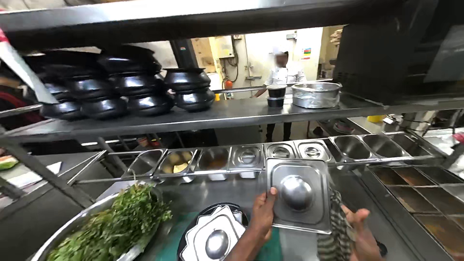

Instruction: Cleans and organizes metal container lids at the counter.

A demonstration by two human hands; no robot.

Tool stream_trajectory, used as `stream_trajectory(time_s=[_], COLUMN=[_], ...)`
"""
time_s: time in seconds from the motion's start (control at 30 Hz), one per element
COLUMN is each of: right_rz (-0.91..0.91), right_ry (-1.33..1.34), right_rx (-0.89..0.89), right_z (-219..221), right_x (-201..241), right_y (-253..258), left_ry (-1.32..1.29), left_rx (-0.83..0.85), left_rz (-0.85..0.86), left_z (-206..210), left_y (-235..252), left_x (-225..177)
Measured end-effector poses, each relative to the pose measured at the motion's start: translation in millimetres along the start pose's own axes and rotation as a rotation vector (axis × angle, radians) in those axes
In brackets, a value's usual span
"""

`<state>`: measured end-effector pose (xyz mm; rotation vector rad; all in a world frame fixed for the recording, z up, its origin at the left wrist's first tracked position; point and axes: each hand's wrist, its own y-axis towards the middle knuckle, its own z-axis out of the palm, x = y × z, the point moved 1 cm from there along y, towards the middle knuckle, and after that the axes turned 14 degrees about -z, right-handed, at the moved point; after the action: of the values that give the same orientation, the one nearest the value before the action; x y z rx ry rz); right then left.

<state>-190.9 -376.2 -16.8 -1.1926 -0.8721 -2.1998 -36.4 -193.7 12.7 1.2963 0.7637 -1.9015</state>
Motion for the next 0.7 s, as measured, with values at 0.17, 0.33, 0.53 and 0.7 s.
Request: stream_trajectory(time_s=[0.17, 0.33, 0.53, 0.7], right_rz=[-0.932, -0.917, -0.718, -0.923], right_ry=[-0.880, -1.064, -0.755, -1.238], right_rx=[0.306, 0.960, 0.523, 0.598], right_z=[32.8, 21.0, 60.7, 112.3], right_x=[7.9, -6.6, -8.4, -49.2], right_y=[-11.3, -30.4, -31.4, -30.8], left_ry=[0.022, -0.531, -0.431, -0.295], left_rx=[0.191, 0.572, 0.471, 0.445], left_rz=[-0.442, -0.458, -0.332, -0.308], left_z=[-3.5, -21.2, -21.1, -27.3], left_y=[-0.5, -25.1, -36.6, -39.9], left_x=[13.4, 6.1, 15.8, 5.6])
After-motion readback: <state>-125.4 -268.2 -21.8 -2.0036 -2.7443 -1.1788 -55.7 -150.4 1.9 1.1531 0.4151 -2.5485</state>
